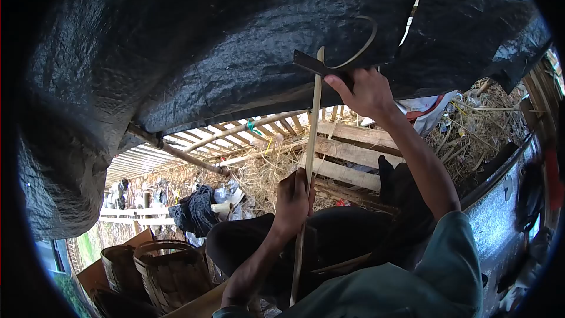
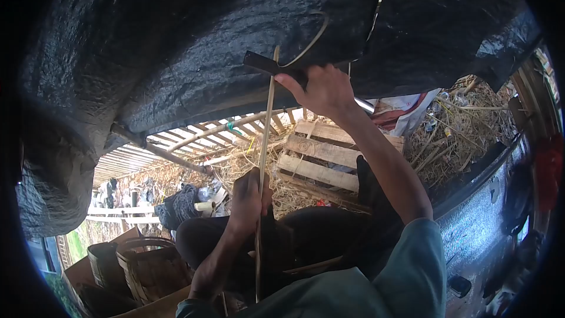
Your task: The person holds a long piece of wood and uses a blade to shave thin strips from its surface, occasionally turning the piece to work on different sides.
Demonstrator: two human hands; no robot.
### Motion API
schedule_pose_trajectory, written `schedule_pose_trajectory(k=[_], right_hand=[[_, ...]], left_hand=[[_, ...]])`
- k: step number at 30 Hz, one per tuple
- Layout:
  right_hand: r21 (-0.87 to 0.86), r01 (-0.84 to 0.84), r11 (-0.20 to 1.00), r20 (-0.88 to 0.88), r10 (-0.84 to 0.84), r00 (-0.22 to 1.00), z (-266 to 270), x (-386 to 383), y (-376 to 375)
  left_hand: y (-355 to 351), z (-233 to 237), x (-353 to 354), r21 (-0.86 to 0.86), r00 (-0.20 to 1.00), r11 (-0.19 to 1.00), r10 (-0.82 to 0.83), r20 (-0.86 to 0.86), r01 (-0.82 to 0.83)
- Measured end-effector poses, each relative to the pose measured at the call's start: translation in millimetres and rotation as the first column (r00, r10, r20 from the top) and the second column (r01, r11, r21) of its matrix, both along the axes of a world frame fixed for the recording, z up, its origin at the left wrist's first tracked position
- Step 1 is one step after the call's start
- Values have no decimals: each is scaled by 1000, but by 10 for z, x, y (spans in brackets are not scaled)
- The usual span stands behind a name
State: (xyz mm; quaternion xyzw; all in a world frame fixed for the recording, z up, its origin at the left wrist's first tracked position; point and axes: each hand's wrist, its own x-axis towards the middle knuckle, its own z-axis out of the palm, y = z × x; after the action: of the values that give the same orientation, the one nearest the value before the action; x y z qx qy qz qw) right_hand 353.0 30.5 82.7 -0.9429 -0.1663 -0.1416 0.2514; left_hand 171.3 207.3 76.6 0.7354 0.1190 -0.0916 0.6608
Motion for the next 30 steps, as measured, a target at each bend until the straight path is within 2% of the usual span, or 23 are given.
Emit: schedule_pose_trajectory(k=[1, 3, 4, 5, 7, 9, 10, 11, 13, 16, 18, 19, 20, 21, 22, 23, 24, 27, 28, 29, 30], right_hand=[[35, -18, 999, 64, 16, 998, 145, -46, -36], [203, -122, 972, 116, 100, 988, 22, -108, -26], [269, -190, 944, 66, 179, 982, -5, -175, 24], [237, -244, 940, -37, 259, 965, -87, -198, 71], [37, -342, 939, 14, 342, 940, -254, -311, 217], [61, -521, 851, 62, 518, 853, -214, -529, 288], [-28, -554, 832, 108, 554, 825, -203, -620, 308], [-51, -595, 802, 160, 595, 788, -233, -667, 338], [-27, -632, 774, 215, 622, 753, -265, -739, 363], [-52, -688, 724, 235, 679, 696, -349, -659, 361], [-104, -686, 720, 293, 681, 671, -403, -403, 301], [-9, -533, 846, 296, 512, 807, -402, -267, 263], [181, -236, 955, 31, 234, 972, -507, 79, 253], [296, 47, 954, -353, 64, 933, -164, 273, 62], [189, 233, 954, -182, -199, 963, -69, 439, -101], [161, 289, 944, -173, -261, 950, 67, 497, -267], [255, 302, 919, -6, -311, 950, 59, 530, -371], [684, 238, 690, -153, -184, 971, 28, 446, -483], [753, 262, 603, -278, -70, 958, 30, 375, -486], [725, 235, 647, -257, -63, 964, 3, 380, -450], [700, 209, 683, -236, -55, 970, -56, 395, -394]], left_hand=[[-59, 39, 26, -14, 1000, 1000, 25, 12, -25], [52, 3, 80, -44, 999, 999, -17, 33, 19], [84, -34, 121, -50, 999, 998, 28, 21, -27], [76, -6, 157, -69, 996, 993, 93, -9, -94], [154, -38, 189, -31, 995, 995, 94, 34, -93], [195, -61, 181, -64, 995, 994, 93, 44, -90], [220, -96, 156, -80, 995, 993, 89, 43, -86], [299, -243, 130, -101, 996, 995, 23, 87, -14], [304, -257, 116, -117, 996, 993, -15, 84, 25], [267, -264, 83, -264, 993, 959, -79, 86, 100], [177, -113, 13, -371, 999, 929, -2, -37, -12], [119, -56, -7, -421, 995, 904, 28, -99, -67], [116, -103, -62, -352, 998, 934, 33, -59, -52], [91, -199, -122, -370, 995, 928, 15, -100, -51], [0, -204, -249, -196, 998, 979, -56, -28, 50], [-83, -170, -291, 1, 989, 989, -145, 43, 145], [-121, -125, -267, -116, 995, 988, -103, -17, 100], [180, -245, -58, 69, 978, 995, -85, 192, 73], [291, -230, -41, -175, 997, 983, -38, 68, 50], [332, -281, -24, -271, 999, 962, 31, 20, -24], [298, -201, -22, -282, 999, 959, 29, 25, -21]])
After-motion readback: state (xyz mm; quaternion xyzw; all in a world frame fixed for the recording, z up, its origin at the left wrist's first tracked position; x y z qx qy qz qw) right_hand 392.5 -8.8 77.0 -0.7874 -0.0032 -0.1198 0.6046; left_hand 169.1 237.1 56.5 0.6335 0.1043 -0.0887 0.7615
